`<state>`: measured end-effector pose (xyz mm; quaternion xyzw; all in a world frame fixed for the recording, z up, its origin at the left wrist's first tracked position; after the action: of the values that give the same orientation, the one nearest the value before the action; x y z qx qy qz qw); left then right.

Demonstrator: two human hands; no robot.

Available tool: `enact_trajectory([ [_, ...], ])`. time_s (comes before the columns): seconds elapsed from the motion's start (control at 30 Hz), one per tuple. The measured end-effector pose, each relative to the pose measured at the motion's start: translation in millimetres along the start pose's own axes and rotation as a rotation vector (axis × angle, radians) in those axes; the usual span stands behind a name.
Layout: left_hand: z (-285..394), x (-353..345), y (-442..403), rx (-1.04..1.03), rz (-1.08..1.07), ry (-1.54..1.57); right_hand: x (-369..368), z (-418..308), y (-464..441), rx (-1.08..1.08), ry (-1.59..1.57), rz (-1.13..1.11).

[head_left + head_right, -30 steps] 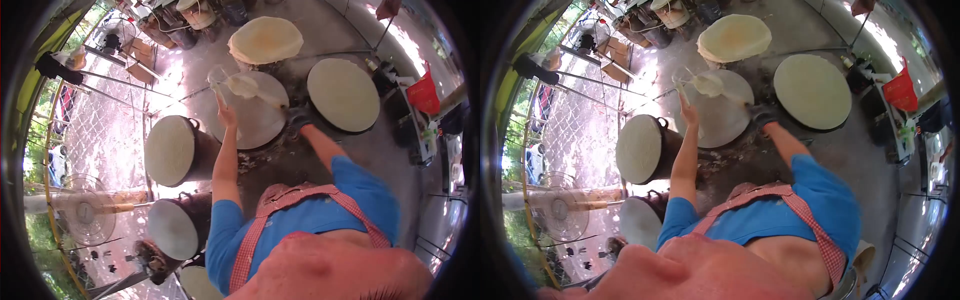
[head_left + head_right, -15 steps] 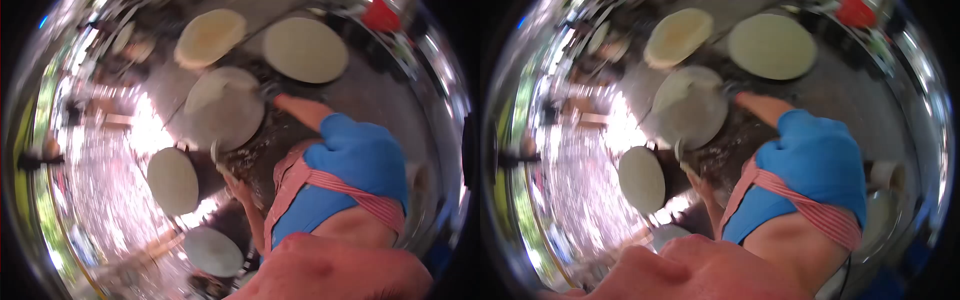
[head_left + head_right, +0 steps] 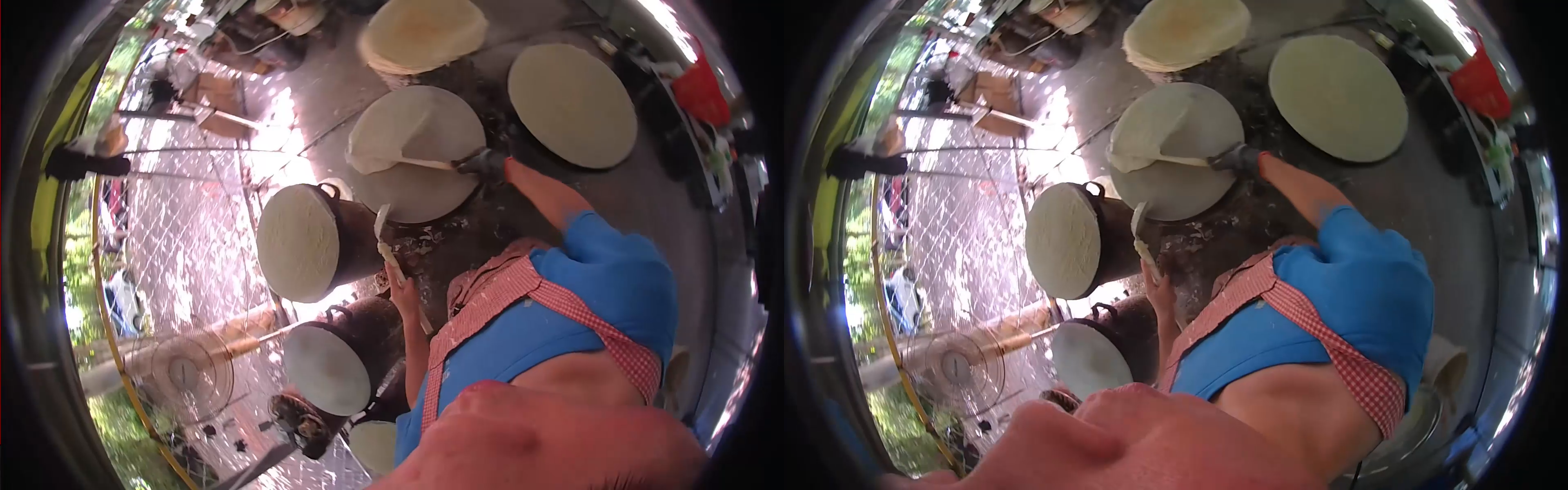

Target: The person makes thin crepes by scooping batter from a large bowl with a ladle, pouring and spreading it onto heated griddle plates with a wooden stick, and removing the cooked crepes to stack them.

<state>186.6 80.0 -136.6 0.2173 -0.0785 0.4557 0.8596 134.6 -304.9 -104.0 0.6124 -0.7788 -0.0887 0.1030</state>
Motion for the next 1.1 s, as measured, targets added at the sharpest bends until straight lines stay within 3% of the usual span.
enact_trajectory([
  [0.07, 24, -6, 7, -0.103, 0.049, -0.135, 54, 26, -25, -0.014, -0.139, -0.200],
  [0.1, 40, -10, 5, -0.190, 0.074, -0.246, 75, 31, -38, -0.320, -0.259, 0.022],
  [0.13, 40, -13, 6, -0.161, 0.073, -0.220, 86, 19, -43, -0.082, -0.507, 0.059],
  [0.17, 39, -15, 6, -0.131, 0.073, -0.193, 81, 18, -50, -0.090, -0.514, 0.046],
  [0.23, 22, -19, 5, 0.010, 0.083, 0.027, 67, 21, -63, -0.379, -0.157, -0.088],
  [0.27, 13, -21, 1, 0.012, 0.101, 0.029, 72, 32, -70, -0.375, -0.151, -0.105],
  [0.33, 9, -22, 12, -0.010, 0.145, -0.004, 76, 38, -69, 0.324, 0.462, -0.334],
  [0.4, 50, -31, 34, 0.086, 0.157, 0.166, 94, 47, -75, 0.063, 0.078, -0.444],
  [0.43, 66, -35, 42, 0.188, 0.142, 0.341, 98, 20, -89, 0.073, 0.077, -0.458],
  [0.5, 64, -38, 50, 0.207, 0.156, 0.424, 112, 7, -112, -0.567, -0.217, -0.031],
  [0.53, 61, -46, 54, 0.220, 0.159, 0.520, 104, 0, -115, -0.577, -0.217, -0.040],
  [0.6, 46, -52, 57, 0.258, 0.180, 0.598, 74, -16, -124, -0.364, 0.017, -0.400],
  [0.63, 39, -53, 59, 0.278, 0.197, 0.682, 74, 9, -121, -0.367, 0.018, -0.414],
  [0.67, 37, -54, 62, 0.279, 0.210, 0.692, 76, 22, -117, 0.200, 0.314, -0.499],
  [0.73, 30, -58, 77, 0.362, 0.248, 0.779, 75, 7, -103, 0.787, 0.601, -0.582],
  [0.83, 36, -60, 94, 0.380, 0.322, 0.803, 83, -19, -127, 0.641, 0.626, -0.676],
  [0.9, 35, -61, 101, 0.392, 0.333, 0.825, 94, -17, -163, -0.438, 0.077, -0.301],
  [0.93, 27, -62, 101, 0.379, 0.336, 0.867, 94, 2, -187, -0.447, 0.072, -0.309],
  [1.0, 19, -59, 111, 0.385, 0.354, 0.899, 57, 35, -223, 0.150, 0.857, -0.690],
  [1.03, 20, -60, 110, 0.393, 0.363, 0.931, 57, 41, -202, 0.149, 0.853, -0.708],
  [1.1, 18, -68, 116, 0.394, 0.389, 0.993, 70, 39, -151, -0.025, 0.377, -0.768],
])
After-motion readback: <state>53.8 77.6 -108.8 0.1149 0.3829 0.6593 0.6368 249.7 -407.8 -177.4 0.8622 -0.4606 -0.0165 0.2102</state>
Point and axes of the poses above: each hand's wrist, its own y-axis away from the middle knuckle, its own x-axis out of the back of the hand, z = x × y, the point moved 5 cm from there along -y, towards the middle knuckle, and after that the axes turned 14 degrees about -z, right-handed, at the moved point
